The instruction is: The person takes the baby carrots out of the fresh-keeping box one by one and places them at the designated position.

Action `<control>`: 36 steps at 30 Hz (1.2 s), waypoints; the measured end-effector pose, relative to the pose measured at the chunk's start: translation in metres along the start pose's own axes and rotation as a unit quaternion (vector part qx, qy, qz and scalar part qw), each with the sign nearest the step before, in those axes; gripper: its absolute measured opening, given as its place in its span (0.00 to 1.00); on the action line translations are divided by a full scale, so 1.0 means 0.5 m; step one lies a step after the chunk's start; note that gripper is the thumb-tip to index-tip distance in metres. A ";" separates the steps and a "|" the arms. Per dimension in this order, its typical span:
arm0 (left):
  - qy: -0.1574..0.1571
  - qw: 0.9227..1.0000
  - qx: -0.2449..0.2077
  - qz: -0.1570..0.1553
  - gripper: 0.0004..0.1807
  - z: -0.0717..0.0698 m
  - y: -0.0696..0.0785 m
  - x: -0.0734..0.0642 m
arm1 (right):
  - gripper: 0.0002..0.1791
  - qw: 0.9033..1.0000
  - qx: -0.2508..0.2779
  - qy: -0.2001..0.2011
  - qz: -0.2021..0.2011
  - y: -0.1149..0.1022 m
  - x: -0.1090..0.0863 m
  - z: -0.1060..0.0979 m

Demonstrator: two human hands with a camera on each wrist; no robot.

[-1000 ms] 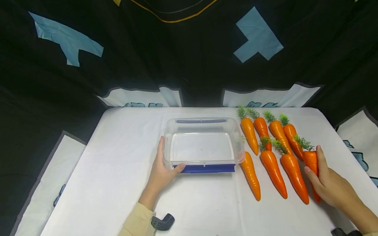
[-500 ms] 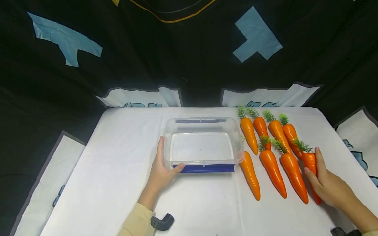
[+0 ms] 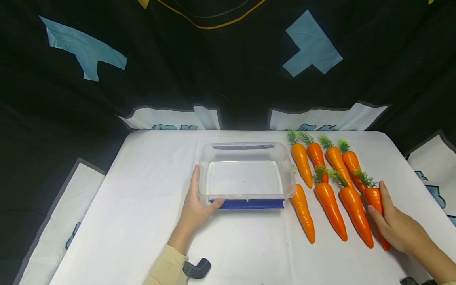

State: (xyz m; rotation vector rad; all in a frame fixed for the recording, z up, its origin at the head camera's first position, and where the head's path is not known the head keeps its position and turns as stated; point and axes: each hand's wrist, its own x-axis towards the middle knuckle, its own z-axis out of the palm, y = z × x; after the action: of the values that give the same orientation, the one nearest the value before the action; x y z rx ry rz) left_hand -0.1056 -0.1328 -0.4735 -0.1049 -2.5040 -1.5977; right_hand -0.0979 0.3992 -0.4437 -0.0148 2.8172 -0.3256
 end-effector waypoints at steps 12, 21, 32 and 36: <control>0.001 1.000 0.004 0.001 0.65 -0.002 0.002 0.000 | 0.55 1.000 0.005 -0.016 0.023 0.012 -0.006 -0.002; -0.001 1.000 0.005 -0.004 0.65 -0.001 -0.001 -0.001 | 0.56 0.999 0.014 -0.036 0.034 0.024 -0.005 0.001; -0.002 1.000 0.007 -0.001 0.64 0.001 -0.002 -0.001 | 0.56 0.996 0.024 -0.070 0.039 0.031 -0.005 -0.002; 0.004 1.000 0.014 0.003 0.64 0.000 -0.001 -0.002 | 0.59 0.994 0.025 -0.089 0.052 0.025 -0.002 -0.006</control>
State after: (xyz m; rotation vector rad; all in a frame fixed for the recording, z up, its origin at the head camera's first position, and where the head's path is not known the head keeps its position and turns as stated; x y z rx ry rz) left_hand -0.1048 -0.1329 -0.4744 -0.1017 -2.5170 -1.5577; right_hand -0.0977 0.4122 -0.4433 0.1069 2.6208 -0.3523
